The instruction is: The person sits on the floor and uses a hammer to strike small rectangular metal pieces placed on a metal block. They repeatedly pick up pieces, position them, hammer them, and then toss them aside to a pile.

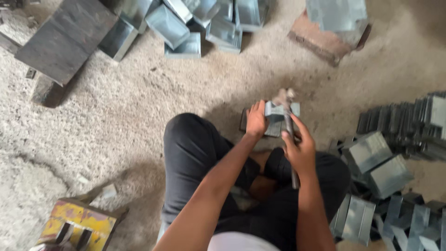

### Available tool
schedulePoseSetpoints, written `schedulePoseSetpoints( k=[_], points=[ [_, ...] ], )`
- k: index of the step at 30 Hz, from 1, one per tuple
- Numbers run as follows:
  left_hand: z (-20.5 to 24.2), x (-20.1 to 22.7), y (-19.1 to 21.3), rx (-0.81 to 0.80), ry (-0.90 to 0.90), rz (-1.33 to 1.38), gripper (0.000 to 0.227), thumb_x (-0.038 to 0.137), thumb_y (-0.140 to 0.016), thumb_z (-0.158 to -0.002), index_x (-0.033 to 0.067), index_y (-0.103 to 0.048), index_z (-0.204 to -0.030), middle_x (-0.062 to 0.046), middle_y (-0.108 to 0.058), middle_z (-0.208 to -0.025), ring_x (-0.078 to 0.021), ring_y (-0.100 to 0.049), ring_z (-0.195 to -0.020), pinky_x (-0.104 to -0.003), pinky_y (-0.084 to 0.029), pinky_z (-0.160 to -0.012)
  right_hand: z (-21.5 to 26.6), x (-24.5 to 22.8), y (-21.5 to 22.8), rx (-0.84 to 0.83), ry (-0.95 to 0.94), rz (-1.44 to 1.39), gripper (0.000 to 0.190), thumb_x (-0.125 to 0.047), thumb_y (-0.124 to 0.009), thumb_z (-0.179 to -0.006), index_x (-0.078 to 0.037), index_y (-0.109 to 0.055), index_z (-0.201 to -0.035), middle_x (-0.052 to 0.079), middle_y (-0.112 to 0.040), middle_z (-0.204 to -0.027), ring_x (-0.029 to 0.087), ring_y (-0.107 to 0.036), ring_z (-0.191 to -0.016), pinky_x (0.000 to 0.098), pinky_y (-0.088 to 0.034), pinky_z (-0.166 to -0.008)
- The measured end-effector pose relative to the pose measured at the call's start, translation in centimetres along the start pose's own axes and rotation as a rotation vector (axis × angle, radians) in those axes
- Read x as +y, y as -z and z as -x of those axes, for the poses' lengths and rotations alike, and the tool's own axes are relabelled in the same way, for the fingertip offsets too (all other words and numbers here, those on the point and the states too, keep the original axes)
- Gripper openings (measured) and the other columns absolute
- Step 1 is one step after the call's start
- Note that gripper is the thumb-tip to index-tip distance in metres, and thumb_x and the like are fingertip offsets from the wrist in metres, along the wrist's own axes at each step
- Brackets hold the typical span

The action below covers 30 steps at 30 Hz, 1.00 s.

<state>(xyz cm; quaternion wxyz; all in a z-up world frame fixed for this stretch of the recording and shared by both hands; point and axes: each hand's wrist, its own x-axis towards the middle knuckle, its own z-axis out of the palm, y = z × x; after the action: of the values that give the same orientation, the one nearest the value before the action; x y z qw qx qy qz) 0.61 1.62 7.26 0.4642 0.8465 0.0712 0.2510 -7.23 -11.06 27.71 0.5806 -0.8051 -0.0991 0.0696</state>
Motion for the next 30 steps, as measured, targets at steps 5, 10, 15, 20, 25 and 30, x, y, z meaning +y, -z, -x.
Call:
schedulePoseSetpoints(
  k=[5,10,15,20,25,30],
  points=[
    [0.9,2.3,0.3,-0.032,-0.202,-0.790,0.038,0.018,-0.061,-0.087,0.0207,-0.062,-0.124,-0.005,-0.063,-0.119,-0.0286,-0.056,-0.116,-0.069,-0.039,-0.100,2.6,0.2,3.7,0.205,0.061,-0.140,0.057,-0.008,-0.066,-0.101,-0.009,-0.047,-0.155,0.005,-0.063,-0.083,0.007,-0.052,-0.051,0.0250,-0.040,-0.044],
    [0.2,1.6,0.2,-0.222,-0.152,-0.786,0.029,0.018,-0.058,-0.094,0.0207,-0.065,-0.122,-0.001,-0.063,-0.117,-0.0269,-0.057,-0.112,-0.061,-0.040,-0.096,2.4,2.1,3.7,0.246,0.161,-0.174,0.057,-0.008,-0.064,-0.103,-0.010,-0.042,-0.156,0.005,-0.063,-0.086,0.006,-0.055,-0.054,0.0235,-0.041,-0.044],
    [-0.7,1.5,0.0,-0.174,-0.161,-0.801,0.026,0.020,-0.058,-0.091,0.0203,-0.066,-0.117,-0.002,-0.064,-0.113,-0.0265,-0.057,-0.108,-0.062,-0.041,-0.095,-1.2,6.0,1.7,0.062,-0.134,0.115,0.060,-0.007,-0.065,-0.097,-0.012,-0.048,-0.154,0.002,-0.060,-0.070,0.005,-0.051,-0.048,0.0241,-0.040,-0.042],
    [2.2,2.8,0.0,-0.207,-0.170,-0.837,0.025,0.018,-0.058,-0.098,0.0191,-0.065,-0.121,-0.002,-0.064,-0.117,-0.0260,-0.058,-0.111,-0.060,-0.042,-0.099,1.4,7.4,4.5,0.149,-0.168,-0.131,0.053,-0.008,-0.065,-0.101,-0.014,-0.052,-0.152,-0.001,-0.055,-0.071,0.005,-0.048,-0.049,0.0244,-0.037,-0.041],
    [-0.4,2.5,0.8,-0.194,-0.178,-0.843,0.032,0.018,-0.060,-0.087,0.0185,-0.064,-0.119,-0.004,-0.064,-0.118,-0.0268,-0.058,-0.107,-0.060,-0.041,-0.089,0.4,8.0,2.2,0.125,-0.017,-0.172,0.054,-0.004,-0.066,-0.102,-0.013,-0.051,-0.154,0.000,-0.056,-0.074,0.005,-0.050,-0.051,0.0256,-0.040,-0.043],
    [-0.1,1.7,0.6,-0.271,-0.133,-0.834,0.026,0.015,-0.061,-0.096,0.0170,-0.063,-0.122,-0.004,-0.063,-0.120,-0.0277,-0.057,-0.113,-0.059,-0.040,-0.095,-0.4,11.1,1.9,0.161,-0.272,-0.274,0.059,-0.004,-0.061,-0.100,-0.015,-0.046,-0.155,0.001,-0.061,-0.078,0.006,-0.050,-0.046,0.0261,-0.034,-0.036]
  ],
)
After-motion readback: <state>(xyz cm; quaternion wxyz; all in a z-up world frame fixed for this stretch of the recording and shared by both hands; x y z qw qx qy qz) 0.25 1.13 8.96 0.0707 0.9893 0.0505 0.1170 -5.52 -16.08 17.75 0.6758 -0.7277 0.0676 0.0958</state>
